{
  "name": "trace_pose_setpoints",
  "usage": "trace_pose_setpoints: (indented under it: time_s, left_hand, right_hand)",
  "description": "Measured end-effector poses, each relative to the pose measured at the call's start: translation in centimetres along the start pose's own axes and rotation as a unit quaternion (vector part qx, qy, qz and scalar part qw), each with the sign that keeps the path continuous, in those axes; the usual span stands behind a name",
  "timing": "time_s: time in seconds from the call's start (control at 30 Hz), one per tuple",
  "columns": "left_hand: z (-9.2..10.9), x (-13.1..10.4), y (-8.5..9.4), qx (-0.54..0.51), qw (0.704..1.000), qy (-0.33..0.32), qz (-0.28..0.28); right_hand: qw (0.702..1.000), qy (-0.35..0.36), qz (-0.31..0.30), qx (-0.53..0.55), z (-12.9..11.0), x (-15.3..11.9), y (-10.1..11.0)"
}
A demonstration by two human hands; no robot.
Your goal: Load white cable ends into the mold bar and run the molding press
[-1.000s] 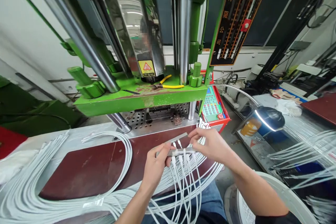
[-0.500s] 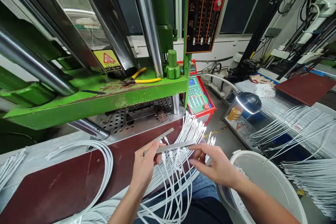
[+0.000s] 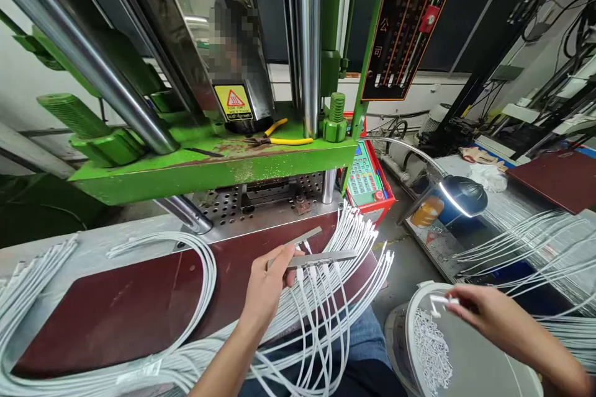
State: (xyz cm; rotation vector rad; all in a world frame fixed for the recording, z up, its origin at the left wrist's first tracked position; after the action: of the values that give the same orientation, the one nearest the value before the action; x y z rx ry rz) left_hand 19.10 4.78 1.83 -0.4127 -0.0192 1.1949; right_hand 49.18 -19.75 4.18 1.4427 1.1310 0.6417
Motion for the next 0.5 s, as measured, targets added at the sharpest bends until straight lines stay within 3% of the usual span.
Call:
trace_pose_setpoints:
  time_s: [0.07, 0.13, 0.3, 0.4, 0.5]
  left_hand:
    - [0.1, 0.0, -0.3, 0.007, 1.000, -0.009, -0.020]
    - [0.2, -0.1, -0.7, 0.017, 0.999, -0.018, -0.041]
    - [1.2, -0.5, -2.0, 0.055, 0.994, -0.048, -0.080]
    - [2.1, -0.6, -2.4, 0.057, 0.992, -0.065, -0.088]
    - [2.0, -0.9, -1.7, 0.000, 0.998, -0.059, -0.037]
  right_hand:
    - [0.998, -0.029, -0.033, -0.041, 1.5, -0.3, -1.2]
    - [1.000, -0.016, -0.004, -0.024, -0.2, 0.2, -0.9]
    - [0.976, 0.157, 0.142, 0.052, -12.1, 4.4, 2.9]
    - [0.945, 0.302, 0.098, 0.080, -18.5, 7.3, 3.0]
    - [0.929, 0.351, 0.045, 0.109, -21.8, 10.1, 2.0]
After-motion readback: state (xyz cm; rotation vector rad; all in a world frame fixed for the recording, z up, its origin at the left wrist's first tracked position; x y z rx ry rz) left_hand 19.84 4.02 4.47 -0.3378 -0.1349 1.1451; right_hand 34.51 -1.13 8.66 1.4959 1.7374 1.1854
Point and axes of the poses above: each hand's wrist, its own x-axis towards the middle knuckle, its own y-axis out of the back of the hand, z = x × y, the point moved 4 cm from there along x, towards the middle knuckle, and after that the axes turned 13 degrees about -x, right-handed, at the moved point
